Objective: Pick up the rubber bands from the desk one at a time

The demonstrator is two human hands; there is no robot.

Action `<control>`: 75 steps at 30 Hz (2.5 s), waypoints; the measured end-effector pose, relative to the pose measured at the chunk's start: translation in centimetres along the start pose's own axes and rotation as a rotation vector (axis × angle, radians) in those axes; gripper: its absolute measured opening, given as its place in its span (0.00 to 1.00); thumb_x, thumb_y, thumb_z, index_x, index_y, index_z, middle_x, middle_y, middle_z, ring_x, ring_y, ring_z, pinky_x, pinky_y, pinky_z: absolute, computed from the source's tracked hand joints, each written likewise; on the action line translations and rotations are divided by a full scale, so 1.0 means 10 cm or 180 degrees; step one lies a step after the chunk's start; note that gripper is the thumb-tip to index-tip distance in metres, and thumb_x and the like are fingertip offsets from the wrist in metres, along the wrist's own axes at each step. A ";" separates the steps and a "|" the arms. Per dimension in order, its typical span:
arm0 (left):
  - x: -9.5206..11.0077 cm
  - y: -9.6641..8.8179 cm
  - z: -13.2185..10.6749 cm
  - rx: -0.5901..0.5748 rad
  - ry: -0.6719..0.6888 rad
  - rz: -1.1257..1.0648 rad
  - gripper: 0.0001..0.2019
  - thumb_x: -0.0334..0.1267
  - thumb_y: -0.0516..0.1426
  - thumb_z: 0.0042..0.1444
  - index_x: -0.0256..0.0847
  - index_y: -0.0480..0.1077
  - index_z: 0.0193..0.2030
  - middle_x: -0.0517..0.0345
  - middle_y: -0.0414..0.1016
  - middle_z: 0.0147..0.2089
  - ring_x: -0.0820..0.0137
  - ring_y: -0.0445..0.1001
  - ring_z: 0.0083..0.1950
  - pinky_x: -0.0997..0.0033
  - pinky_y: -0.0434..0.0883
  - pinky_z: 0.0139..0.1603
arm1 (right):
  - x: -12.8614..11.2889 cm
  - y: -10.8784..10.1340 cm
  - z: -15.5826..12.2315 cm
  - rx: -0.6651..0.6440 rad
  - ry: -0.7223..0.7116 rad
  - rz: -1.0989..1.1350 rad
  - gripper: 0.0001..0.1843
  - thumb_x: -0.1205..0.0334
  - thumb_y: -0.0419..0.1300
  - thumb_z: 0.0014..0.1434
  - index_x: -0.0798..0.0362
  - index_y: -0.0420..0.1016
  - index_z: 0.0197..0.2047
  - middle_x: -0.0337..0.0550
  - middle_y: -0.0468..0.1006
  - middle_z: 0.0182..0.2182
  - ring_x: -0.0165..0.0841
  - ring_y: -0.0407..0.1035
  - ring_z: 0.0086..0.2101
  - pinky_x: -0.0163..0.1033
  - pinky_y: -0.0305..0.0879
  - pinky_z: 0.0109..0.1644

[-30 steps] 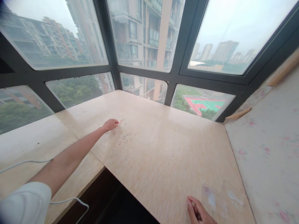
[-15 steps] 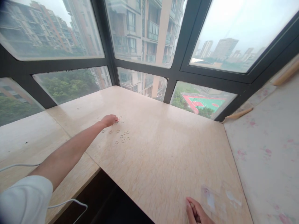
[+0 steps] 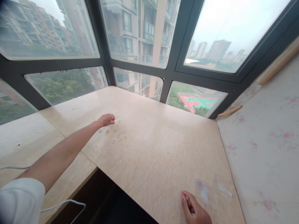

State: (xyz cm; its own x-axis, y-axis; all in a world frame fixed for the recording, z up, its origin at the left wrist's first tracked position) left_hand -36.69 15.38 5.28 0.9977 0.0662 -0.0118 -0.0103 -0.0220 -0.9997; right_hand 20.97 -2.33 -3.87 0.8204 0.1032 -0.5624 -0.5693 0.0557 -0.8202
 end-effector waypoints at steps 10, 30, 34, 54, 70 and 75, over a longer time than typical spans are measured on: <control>0.78 -0.27 -0.06 0.0830 0.0205 -0.1541 0.08 0.39 0.56 0.46 0.38 0.73 0.28 0.58 0.78 0.30 0.74 0.68 0.26 0.76 0.62 0.28 | -0.30 -0.05 -0.05 0.0348 -0.0330 0.0077 0.27 0.40 0.48 0.61 0.50 0.80 0.35 0.40 0.77 0.20 0.31 0.71 0.20 0.30 0.65 0.25; 3.87 0.03 -0.70 -0.0114 0.2393 -0.2920 0.07 0.33 0.57 0.51 0.40 0.77 0.33 0.57 0.77 0.29 0.78 0.63 0.23 0.77 0.61 0.26 | -0.43 -0.14 -0.05 0.0325 -0.0260 0.0558 0.13 0.59 0.53 0.61 0.52 0.78 0.37 0.36 0.75 0.20 0.29 0.68 0.21 0.30 0.60 0.26; 4.32 0.17 -0.85 -0.0222 0.2597 -0.3014 0.09 0.31 0.57 0.51 0.42 0.79 0.34 0.56 0.79 0.32 0.75 0.68 0.26 0.76 0.65 0.30 | -0.43 -0.15 -0.06 0.0257 -0.0203 0.0660 0.13 0.60 0.53 0.60 0.52 0.78 0.37 0.37 0.75 0.20 0.29 0.68 0.21 0.31 0.59 0.26; 4.53 0.28 -0.87 -0.0320 0.2873 -0.2847 0.11 0.28 0.55 0.55 0.42 0.78 0.38 0.55 0.81 0.38 0.71 0.75 0.35 0.71 0.69 0.39 | -0.41 -0.15 -0.06 0.0232 -0.0103 0.0852 0.12 0.62 0.54 0.59 0.54 0.78 0.38 0.35 0.71 0.19 0.28 0.65 0.21 0.31 0.57 0.28; 3.39 0.58 -0.92 0.0299 0.0840 -0.3924 0.10 0.40 0.54 0.57 0.38 0.73 0.35 0.57 0.77 0.30 0.71 0.73 0.31 0.74 0.67 0.32 | -0.39 -0.09 -0.05 0.0191 0.0022 0.1114 0.14 0.54 0.55 0.61 0.53 0.77 0.36 0.34 0.64 0.17 0.28 0.61 0.20 0.32 0.58 0.25; 3.10 0.63 -1.00 0.0425 0.0655 -0.4070 0.10 0.41 0.53 0.59 0.38 0.72 0.36 0.57 0.76 0.30 0.70 0.74 0.32 0.73 0.68 0.35 | -0.72 0.01 0.09 -0.0003 0.0127 0.1880 0.15 0.50 0.56 0.60 0.54 0.75 0.37 0.31 0.60 0.15 0.26 0.58 0.17 0.30 0.55 0.20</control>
State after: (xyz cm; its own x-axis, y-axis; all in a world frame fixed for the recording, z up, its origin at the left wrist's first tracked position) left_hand -5.18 7.36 -1.13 0.2973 -0.1872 0.9362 0.9546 0.0422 -0.2948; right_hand 14.99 -2.22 0.17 0.3660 0.0791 -0.9272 -0.9301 -0.0007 -0.3672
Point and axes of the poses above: each hand's wrist, its own z-axis towards the middle knuckle, its own y-axis out of the palm, x = y × z, the point moved 1 cm from there along z, towards the middle knuckle
